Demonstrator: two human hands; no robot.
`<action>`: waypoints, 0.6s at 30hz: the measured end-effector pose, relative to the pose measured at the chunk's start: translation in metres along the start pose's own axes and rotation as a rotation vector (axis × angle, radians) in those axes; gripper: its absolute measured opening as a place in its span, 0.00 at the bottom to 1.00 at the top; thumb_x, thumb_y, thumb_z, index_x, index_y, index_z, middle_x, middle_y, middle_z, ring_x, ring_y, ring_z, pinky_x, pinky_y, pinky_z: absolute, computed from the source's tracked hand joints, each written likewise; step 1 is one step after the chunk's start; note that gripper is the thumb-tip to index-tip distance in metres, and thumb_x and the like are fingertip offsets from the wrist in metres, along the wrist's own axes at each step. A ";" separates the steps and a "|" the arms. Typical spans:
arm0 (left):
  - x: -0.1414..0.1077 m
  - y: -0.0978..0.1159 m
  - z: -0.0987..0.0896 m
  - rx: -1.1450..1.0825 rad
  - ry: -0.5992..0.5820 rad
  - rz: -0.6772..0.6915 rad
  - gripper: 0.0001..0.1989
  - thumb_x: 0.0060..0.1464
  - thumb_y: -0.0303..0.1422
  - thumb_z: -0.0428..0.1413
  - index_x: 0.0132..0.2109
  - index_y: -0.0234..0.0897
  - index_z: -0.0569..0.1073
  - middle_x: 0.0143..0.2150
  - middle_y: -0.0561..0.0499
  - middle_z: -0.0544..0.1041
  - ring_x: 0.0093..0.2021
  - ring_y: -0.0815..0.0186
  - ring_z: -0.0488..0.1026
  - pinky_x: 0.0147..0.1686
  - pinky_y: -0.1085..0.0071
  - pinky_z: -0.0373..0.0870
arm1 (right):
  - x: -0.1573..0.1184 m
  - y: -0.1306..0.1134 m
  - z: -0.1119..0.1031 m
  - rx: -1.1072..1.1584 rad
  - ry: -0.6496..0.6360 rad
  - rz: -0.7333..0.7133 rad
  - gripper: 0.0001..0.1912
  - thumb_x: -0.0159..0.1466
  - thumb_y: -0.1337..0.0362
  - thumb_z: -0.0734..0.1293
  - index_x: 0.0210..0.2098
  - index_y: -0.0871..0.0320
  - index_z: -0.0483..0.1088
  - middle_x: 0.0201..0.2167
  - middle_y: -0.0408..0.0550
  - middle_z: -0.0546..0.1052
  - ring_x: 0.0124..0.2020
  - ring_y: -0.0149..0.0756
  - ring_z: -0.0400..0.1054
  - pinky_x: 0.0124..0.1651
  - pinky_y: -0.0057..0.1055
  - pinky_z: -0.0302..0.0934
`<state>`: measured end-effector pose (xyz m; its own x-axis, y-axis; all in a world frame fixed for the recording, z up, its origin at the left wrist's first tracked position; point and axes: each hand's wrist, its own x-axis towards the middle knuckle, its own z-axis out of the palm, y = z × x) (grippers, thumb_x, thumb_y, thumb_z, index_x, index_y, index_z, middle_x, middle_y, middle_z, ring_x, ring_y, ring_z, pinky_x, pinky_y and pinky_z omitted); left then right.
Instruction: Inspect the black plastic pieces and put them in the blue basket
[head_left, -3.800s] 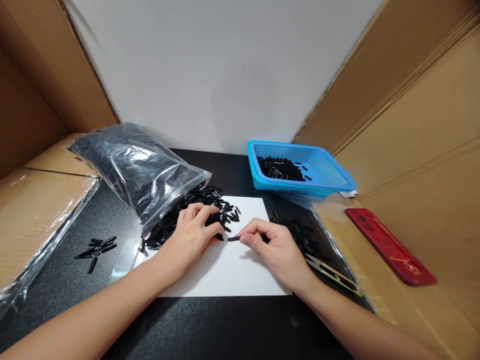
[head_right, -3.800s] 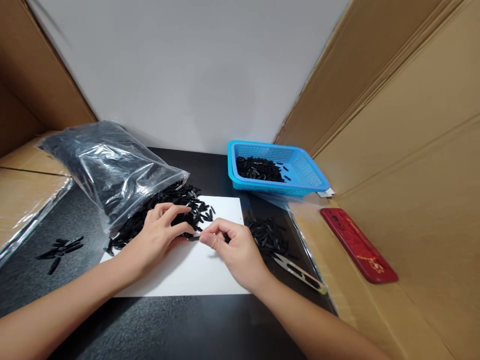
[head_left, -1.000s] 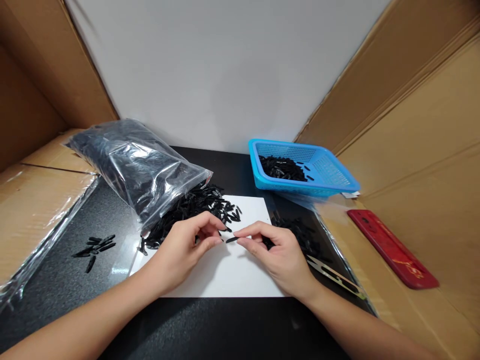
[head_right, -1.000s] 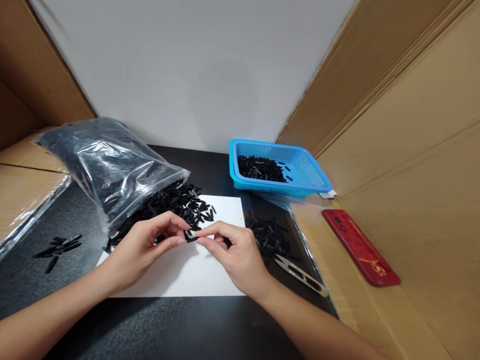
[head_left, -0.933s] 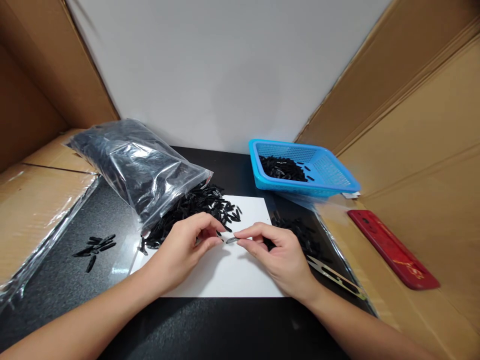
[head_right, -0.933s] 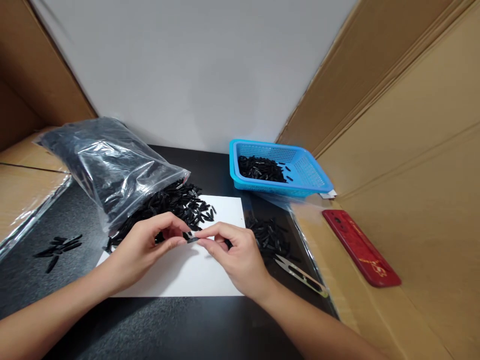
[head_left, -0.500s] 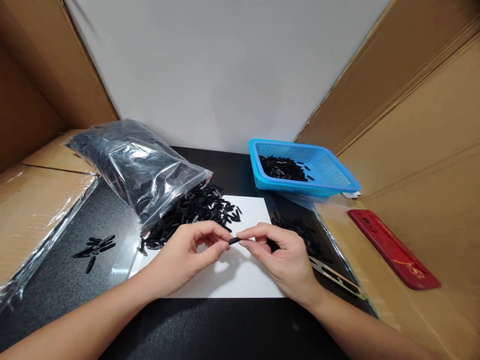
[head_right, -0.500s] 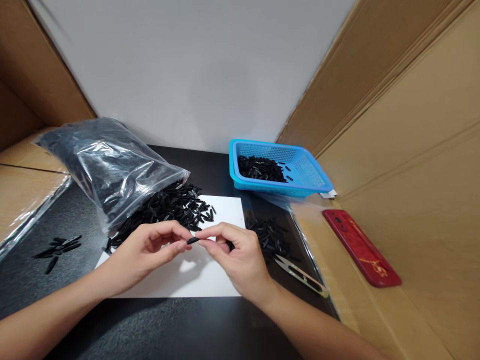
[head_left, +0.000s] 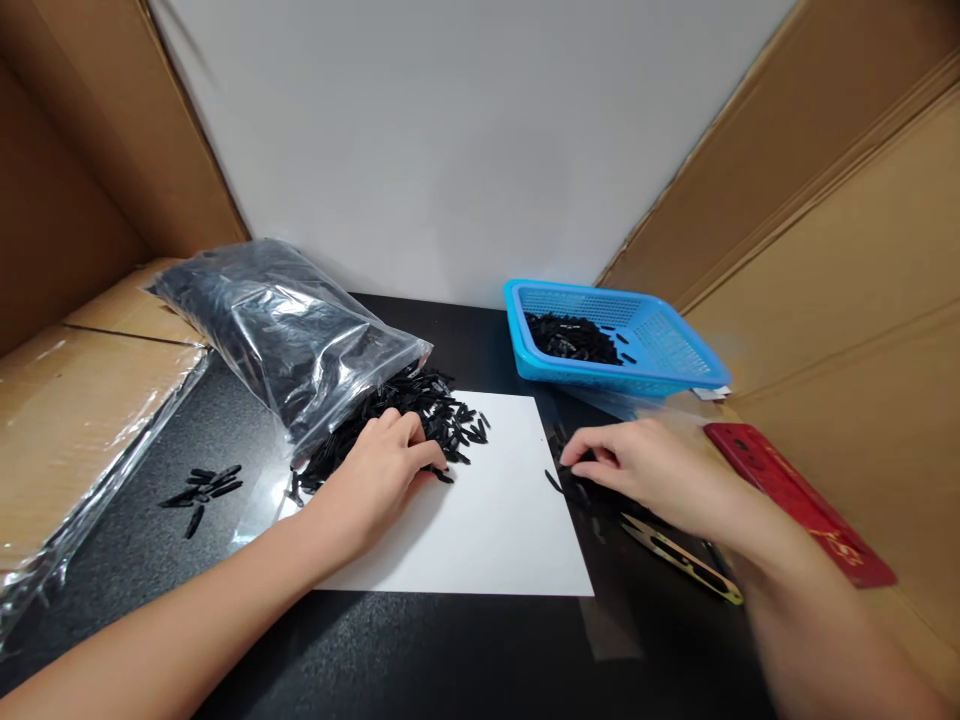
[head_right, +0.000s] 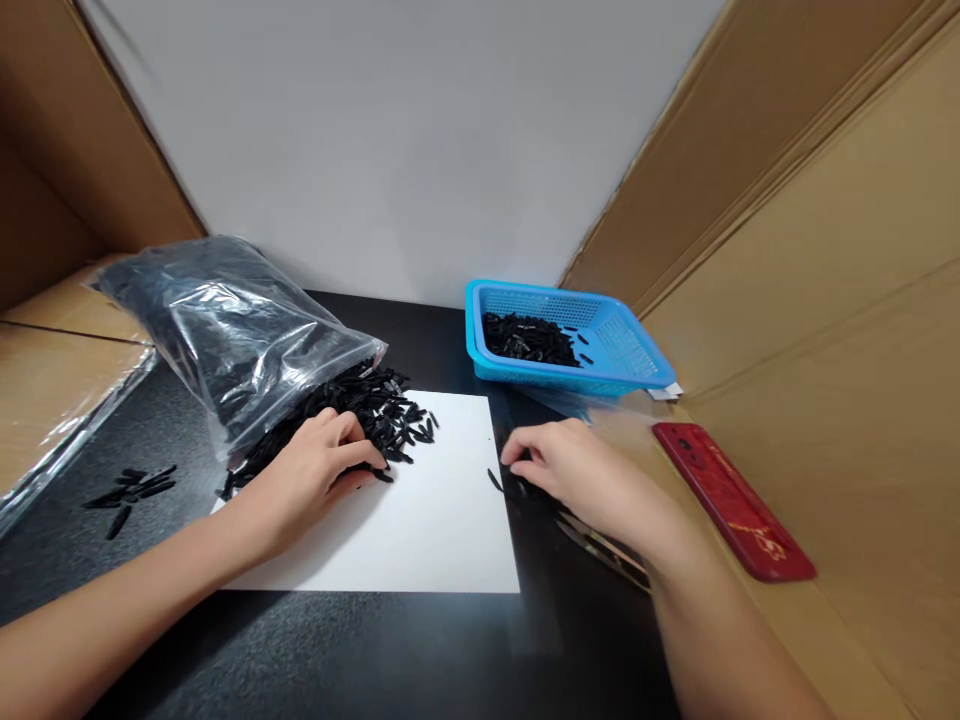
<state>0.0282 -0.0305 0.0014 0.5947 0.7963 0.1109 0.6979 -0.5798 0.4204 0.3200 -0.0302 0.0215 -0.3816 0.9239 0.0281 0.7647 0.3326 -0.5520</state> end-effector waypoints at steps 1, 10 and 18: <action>0.000 0.001 0.001 0.036 -0.004 0.003 0.09 0.60 0.26 0.53 0.39 0.39 0.78 0.37 0.48 0.70 0.38 0.60 0.62 0.38 0.64 0.58 | -0.001 0.003 -0.003 -0.022 0.013 -0.002 0.07 0.57 0.66 0.69 0.24 0.53 0.79 0.11 0.37 0.66 0.13 0.28 0.52 0.17 0.28 0.42; -0.001 0.004 0.003 -0.058 0.048 -0.027 0.04 0.59 0.28 0.55 0.41 0.38 0.72 0.39 0.51 0.71 0.40 0.59 0.63 0.40 0.64 0.60 | 0.015 -0.046 0.070 -0.047 0.119 -0.021 0.08 0.63 0.64 0.68 0.40 0.57 0.78 0.19 0.42 0.74 0.19 0.34 0.65 0.26 0.28 0.55; -0.005 0.006 0.003 -0.287 0.098 -0.023 0.05 0.60 0.32 0.56 0.43 0.39 0.74 0.40 0.50 0.75 0.41 0.61 0.69 0.40 0.67 0.65 | 0.012 -0.055 0.087 0.020 0.237 -0.167 0.05 0.65 0.67 0.64 0.37 0.57 0.74 0.20 0.41 0.73 0.17 0.30 0.62 0.23 0.26 0.54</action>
<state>0.0309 -0.0383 0.0007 0.5291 0.8294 0.1792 0.5612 -0.5004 0.6593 0.2277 -0.0537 -0.0200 -0.3673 0.8760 0.3126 0.6900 0.4820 -0.5399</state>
